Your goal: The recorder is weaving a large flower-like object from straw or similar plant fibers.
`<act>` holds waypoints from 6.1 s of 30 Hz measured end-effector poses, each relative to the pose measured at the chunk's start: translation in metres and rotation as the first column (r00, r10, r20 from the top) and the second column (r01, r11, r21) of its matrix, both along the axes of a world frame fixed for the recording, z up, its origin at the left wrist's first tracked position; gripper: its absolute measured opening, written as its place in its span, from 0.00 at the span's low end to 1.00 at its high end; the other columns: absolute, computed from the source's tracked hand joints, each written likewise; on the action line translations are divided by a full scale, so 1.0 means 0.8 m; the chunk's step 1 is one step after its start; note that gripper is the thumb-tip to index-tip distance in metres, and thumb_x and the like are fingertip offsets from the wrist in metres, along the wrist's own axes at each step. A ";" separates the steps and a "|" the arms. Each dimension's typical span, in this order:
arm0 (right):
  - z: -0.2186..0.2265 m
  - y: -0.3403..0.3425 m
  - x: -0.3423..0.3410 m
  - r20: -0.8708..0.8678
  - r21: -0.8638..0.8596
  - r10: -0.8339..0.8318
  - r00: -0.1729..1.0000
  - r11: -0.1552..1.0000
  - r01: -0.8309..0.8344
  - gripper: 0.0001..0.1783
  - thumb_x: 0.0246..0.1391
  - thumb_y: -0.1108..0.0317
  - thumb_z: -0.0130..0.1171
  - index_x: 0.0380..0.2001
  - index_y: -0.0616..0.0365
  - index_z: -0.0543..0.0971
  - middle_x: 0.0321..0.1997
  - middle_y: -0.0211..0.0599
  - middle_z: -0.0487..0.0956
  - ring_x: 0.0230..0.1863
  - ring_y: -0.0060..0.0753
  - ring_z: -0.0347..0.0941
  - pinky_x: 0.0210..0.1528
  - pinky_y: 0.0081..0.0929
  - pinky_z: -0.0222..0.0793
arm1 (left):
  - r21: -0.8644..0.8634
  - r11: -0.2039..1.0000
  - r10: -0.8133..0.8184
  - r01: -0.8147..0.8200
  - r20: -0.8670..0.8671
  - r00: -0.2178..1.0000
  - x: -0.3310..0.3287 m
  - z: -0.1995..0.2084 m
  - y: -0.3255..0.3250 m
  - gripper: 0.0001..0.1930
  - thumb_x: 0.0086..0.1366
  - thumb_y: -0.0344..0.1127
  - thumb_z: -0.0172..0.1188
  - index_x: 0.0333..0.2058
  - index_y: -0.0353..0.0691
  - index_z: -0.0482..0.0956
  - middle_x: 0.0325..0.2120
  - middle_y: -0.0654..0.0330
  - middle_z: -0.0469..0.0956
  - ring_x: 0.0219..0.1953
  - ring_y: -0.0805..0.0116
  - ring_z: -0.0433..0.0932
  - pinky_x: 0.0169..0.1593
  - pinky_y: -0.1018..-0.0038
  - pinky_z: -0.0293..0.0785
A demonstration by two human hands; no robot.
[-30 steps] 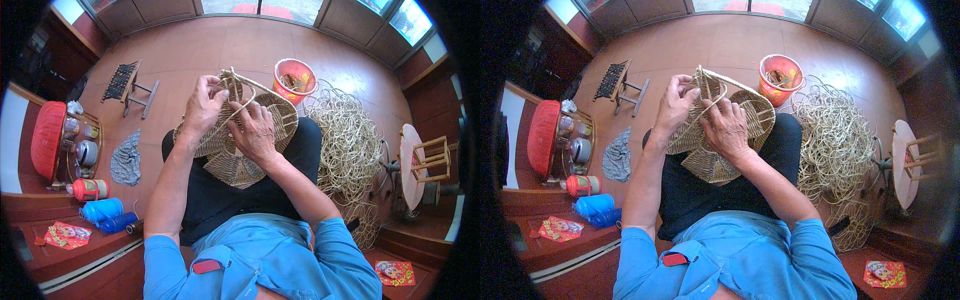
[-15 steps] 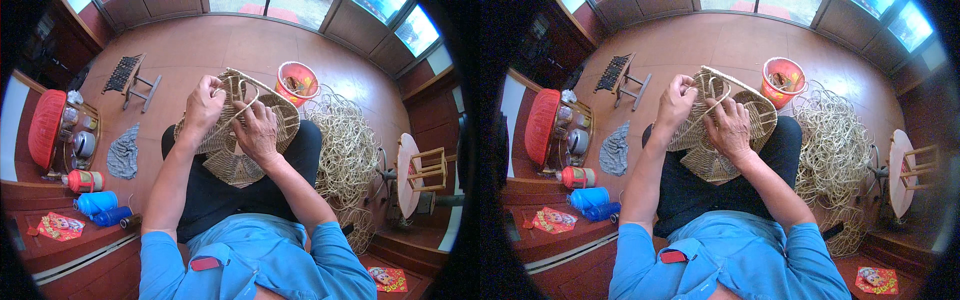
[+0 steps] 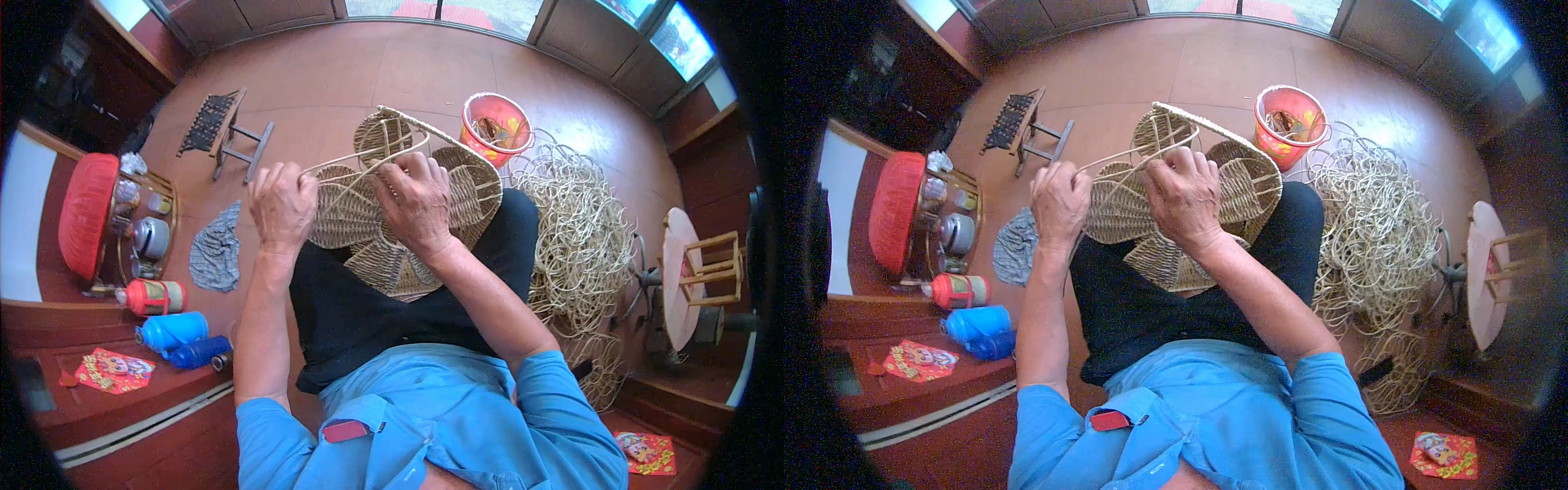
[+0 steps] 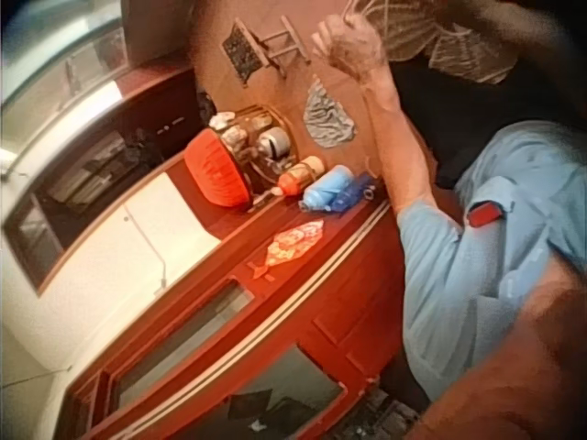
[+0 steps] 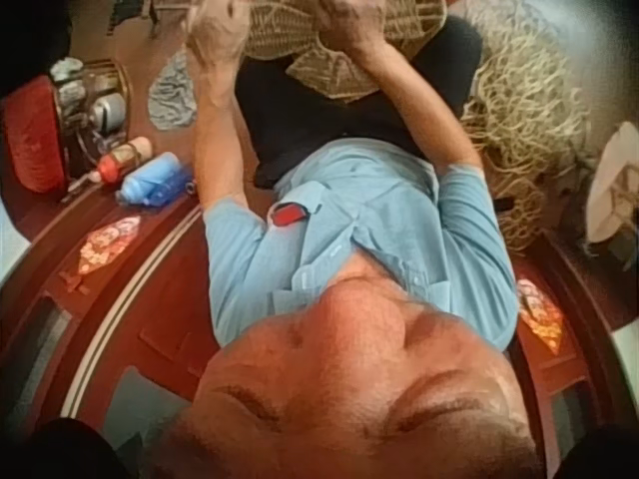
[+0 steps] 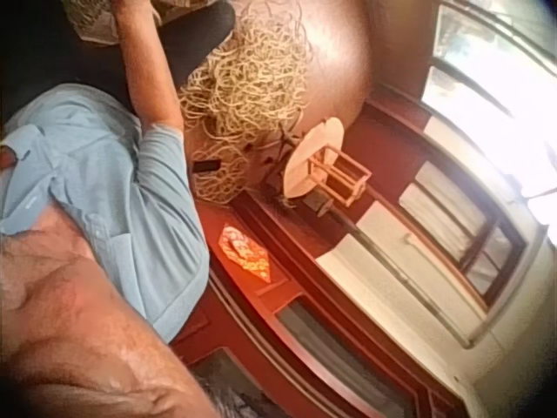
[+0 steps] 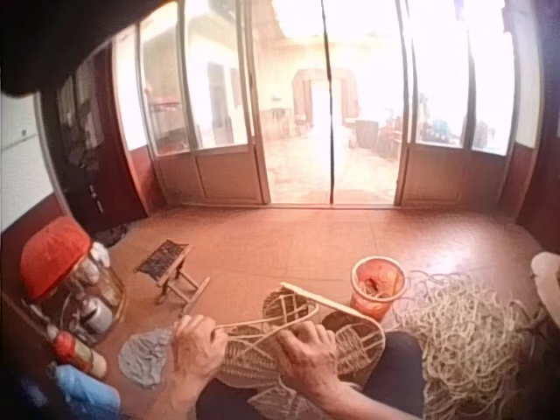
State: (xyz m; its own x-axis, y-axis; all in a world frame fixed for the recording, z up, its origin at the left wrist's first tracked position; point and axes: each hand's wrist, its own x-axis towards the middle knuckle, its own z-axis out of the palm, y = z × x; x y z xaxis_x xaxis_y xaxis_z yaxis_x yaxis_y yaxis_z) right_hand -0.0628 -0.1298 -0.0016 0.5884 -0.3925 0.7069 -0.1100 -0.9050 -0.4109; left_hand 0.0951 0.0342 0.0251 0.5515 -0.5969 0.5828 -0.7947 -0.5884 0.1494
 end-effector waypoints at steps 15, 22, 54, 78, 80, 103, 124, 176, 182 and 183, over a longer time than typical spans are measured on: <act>-0.004 0.004 0.010 -0.010 0.154 0.088 0.996 0.984 -0.086 0.17 0.54 0.59 0.75 0.45 0.44 0.81 0.38 0.27 0.84 0.42 0.35 0.80 0.48 0.41 0.70 | 0.129 0.821 0.570 -0.556 -0.212 0.793 0.122 0.056 0.412 0.25 0.69 0.48 0.70 0.24 0.32 0.74 0.19 0.51 0.71 0.25 0.60 0.70 0.34 0.58 0.69; 0.001 -0.011 0.025 0.055 0.263 0.149 0.987 0.952 -0.158 0.13 0.59 0.64 0.67 0.45 0.49 0.76 0.32 0.35 0.83 0.42 0.47 0.80 0.47 0.49 0.69 | 0.191 0.938 0.343 -0.288 -0.411 0.845 0.131 0.074 0.383 0.12 0.66 0.34 0.71 0.37 0.32 0.78 0.30 0.60 0.78 0.34 0.65 0.76 0.43 0.66 0.75; 0.000 0.001 0.037 -0.016 0.016 0.004 1.000 1.000 -0.004 0.12 0.56 0.62 0.68 0.39 0.49 0.75 0.29 0.30 0.81 0.37 0.39 0.78 0.45 0.41 0.68 | 0.424 0.469 0.826 -0.775 0.101 0.555 0.141 -0.008 0.485 0.15 0.72 0.41 0.59 0.42 0.35 0.87 0.38 0.37 0.87 0.43 0.34 0.87 0.45 0.41 0.81; 0.022 0.011 0.064 -0.294 0.018 0.042 0.955 0.999 -0.038 0.39 0.55 0.71 0.67 0.71 0.60 0.68 0.38 0.46 0.83 0.37 0.45 0.85 0.45 0.45 0.74 | 0.511 0.710 0.667 -0.485 -0.708 0.232 -0.064 -0.155 0.537 0.11 0.69 0.37 0.59 0.38 0.36 0.86 0.21 0.56 0.85 0.20 0.67 0.82 0.26 0.68 0.77; 0.031 0.010 0.060 -0.372 0.154 0.083 0.924 0.988 -0.027 0.36 0.57 0.71 0.65 0.68 0.61 0.68 0.44 0.52 0.81 0.41 0.51 0.85 0.48 0.49 0.78 | 0.479 0.758 0.635 -0.443 -0.699 0.330 -0.052 -0.127 0.467 0.12 0.70 0.38 0.61 0.41 0.36 0.86 0.22 0.56 0.86 0.24 0.67 0.84 0.32 0.67 0.78; 0.023 -0.102 -0.034 0.276 0.875 0.449 0.850 0.248 -0.415 0.10 0.74 0.67 0.54 0.54 0.58 0.73 0.35 0.23 0.75 0.31 0.13 0.67 0.32 0.15 0.63 | -0.121 0.931 -0.358 0.346 -0.102 0.928 -0.083 0.003 -0.079 0.08 0.68 0.27 0.66 0.45 0.42 0.84 0.42 0.57 0.83 0.46 0.54 0.81 0.53 0.59 0.79; 0.029 -0.073 -0.033 -0.033 0.369 0.241 0.970 0.905 -0.212 0.31 0.68 0.77 0.56 0.73 0.52 0.68 0.52 0.54 0.86 0.41 0.48 0.86 0.45 0.43 0.82 | -0.155 0.948 -0.291 0.279 -0.064 0.954 -0.105 -0.020 -0.110 0.07 0.69 0.30 0.63 0.43 0.38 0.85 0.38 0.53 0.78 0.43 0.51 0.79 0.50 0.54 0.77; -0.196 -0.361 -0.946 -0.259 0.966 -0.951 0.169 -0.251 0.068 0.15 0.61 0.62 0.63 0.28 0.47 0.66 0.22 0.23 0.61 0.12 0.24 0.51 0.12 0.24 0.45 | -0.041 0.946 -0.323 0.322 -0.184 0.928 -0.116 -0.007 -0.189 0.15 0.63 0.30 0.69 0.46 0.39 0.73 0.33 0.54 0.83 0.40 0.51 0.83 0.48 0.55 0.79; -0.233 -0.318 -0.790 -0.328 0.945 -0.834 0.444 -0.291 0.150 0.15 0.62 0.64 0.65 0.26 0.42 0.69 0.18 0.17 0.62 0.14 0.16 0.52 0.13 0.20 0.44 | 0.099 0.979 -0.151 0.181 -0.254 0.955 -0.127 0.004 -0.203 0.21 0.63 0.31 0.68 0.49 0.38 0.66 0.34 0.49 0.84 0.38 0.48 0.87 0.44 0.54 0.83; -0.231 -0.320 -0.763 -0.344 0.939 -0.808 0.479 -0.289 0.186 0.14 0.63 0.63 0.65 0.27 0.42 0.70 0.18 0.16 0.62 0.14 0.16 0.52 0.13 0.20 0.44 | 0.106 0.983 -0.104 0.148 -0.341 0.934 -0.129 0.008 -0.204 0.21 0.64 0.31 0.67 0.49 0.38 0.65 0.34 0.49 0.84 0.38 0.47 0.87 0.43 0.53 0.83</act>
